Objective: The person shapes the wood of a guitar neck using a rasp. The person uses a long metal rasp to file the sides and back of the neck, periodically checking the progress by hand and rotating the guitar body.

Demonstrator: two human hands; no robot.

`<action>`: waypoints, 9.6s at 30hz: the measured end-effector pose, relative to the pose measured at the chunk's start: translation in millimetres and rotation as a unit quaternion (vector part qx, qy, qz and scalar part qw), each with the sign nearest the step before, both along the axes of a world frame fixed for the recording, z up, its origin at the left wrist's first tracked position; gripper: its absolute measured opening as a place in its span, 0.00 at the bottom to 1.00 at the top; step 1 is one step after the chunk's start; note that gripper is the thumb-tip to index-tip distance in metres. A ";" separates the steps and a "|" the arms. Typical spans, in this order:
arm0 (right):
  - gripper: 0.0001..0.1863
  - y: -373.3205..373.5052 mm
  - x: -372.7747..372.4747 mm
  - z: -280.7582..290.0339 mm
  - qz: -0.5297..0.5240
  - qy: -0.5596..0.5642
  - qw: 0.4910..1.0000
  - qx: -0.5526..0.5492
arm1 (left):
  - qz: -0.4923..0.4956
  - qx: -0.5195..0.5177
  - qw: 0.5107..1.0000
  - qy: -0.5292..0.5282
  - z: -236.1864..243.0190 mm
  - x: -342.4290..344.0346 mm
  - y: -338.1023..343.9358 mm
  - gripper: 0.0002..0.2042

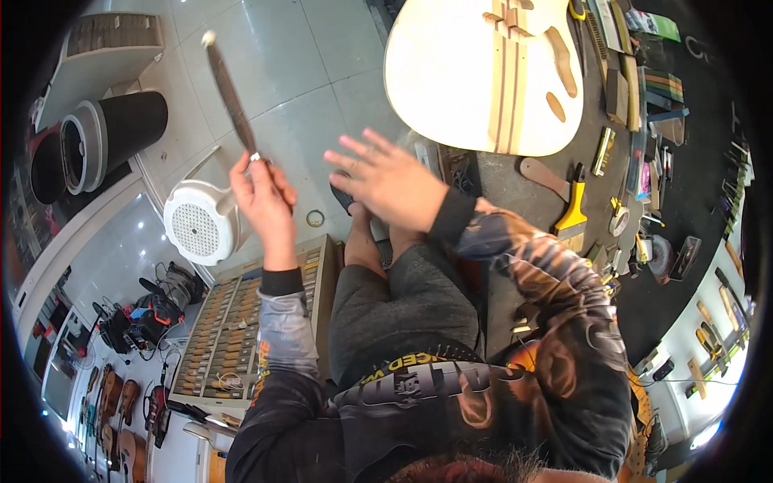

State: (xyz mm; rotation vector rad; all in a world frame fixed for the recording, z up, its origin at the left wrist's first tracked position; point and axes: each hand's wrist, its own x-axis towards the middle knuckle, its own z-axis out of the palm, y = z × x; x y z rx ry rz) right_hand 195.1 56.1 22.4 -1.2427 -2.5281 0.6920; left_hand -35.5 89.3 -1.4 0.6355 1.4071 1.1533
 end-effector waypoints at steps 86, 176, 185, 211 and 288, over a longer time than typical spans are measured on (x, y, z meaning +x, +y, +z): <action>0.40 -7.4 68.1 44.6 -0.170 -0.188 0.961 0.112 | -0.067 -0.230 0.939 0.245 141.5 -46.5 -168.1 0.16; 0.18 -602.5 99.4 463.3 -0.806 -0.191 0.035 0.559 | -0.869 0.140 0.467 -0.077 238.8 247.1 -109.6 0.08; 0.11 -546.0 86.1 484.1 -0.789 0.044 0.178 0.587 | -0.900 0.111 0.408 -0.105 227.0 264.0 -134.6 0.08; 0.10 -345.2 55.2 289.2 -0.684 0.238 0.562 0.400 | -0.671 0.203 0.713 0.001 206.3 175.6 -29.9 0.06; 0.12 14.9 214.3 74.3 -0.425 0.113 0.898 0.023 | -0.237 -0.043 0.967 0.079 138.5 57.1 -33.0 0.22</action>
